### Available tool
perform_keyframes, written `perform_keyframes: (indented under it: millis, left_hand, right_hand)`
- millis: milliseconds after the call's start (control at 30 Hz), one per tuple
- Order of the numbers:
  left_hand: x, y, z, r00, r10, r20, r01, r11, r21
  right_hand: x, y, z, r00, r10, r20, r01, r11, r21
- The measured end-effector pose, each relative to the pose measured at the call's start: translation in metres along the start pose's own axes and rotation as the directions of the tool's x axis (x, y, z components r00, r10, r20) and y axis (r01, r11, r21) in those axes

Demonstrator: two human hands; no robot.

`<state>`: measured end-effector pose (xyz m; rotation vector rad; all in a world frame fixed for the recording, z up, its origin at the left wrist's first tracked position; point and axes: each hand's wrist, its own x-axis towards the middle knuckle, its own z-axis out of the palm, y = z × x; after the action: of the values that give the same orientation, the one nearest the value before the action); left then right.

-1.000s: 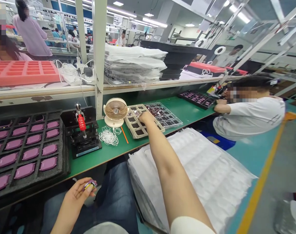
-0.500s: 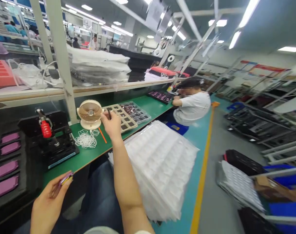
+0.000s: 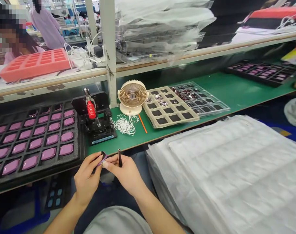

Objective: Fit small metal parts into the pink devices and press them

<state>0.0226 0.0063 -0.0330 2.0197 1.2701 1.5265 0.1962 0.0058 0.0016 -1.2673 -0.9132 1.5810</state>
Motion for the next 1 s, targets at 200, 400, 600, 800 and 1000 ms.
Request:
perform_keyframes:
  millis: [200,400,600,800,1000]
  left_hand:
    - [-0.003,0.003,0.002,0.999,0.033,-0.017,-0.032,0.999,0.043]
    - [-0.006,0.0,0.006,0.997,0.081,0.004,-0.081,0.993,0.08]
    - [-0.005,0.002,0.007,0.996,0.084,0.021,-0.086,0.993,0.079]
    - [-0.006,0.0,0.005,0.996,0.088,0.029,-0.089,0.995,0.053]
    - [-0.013,0.001,0.005,0.998,0.047,0.048,-0.046,0.999,-0.02]
  right_hand:
    - [-0.001,0.008,0.0,0.997,0.077,0.02,-0.078,0.993,0.092]
    - [0.002,0.017,0.0,0.997,0.073,0.006,-0.073,0.99,0.121]
    - [0.001,0.023,0.002,0.995,0.084,0.063,-0.092,0.986,0.142]
    - [0.001,0.022,-0.006,0.973,0.136,0.187,-0.153,0.985,0.081]
    - [0.007,0.032,-0.009,0.996,-0.041,0.078,0.045,0.998,-0.048]
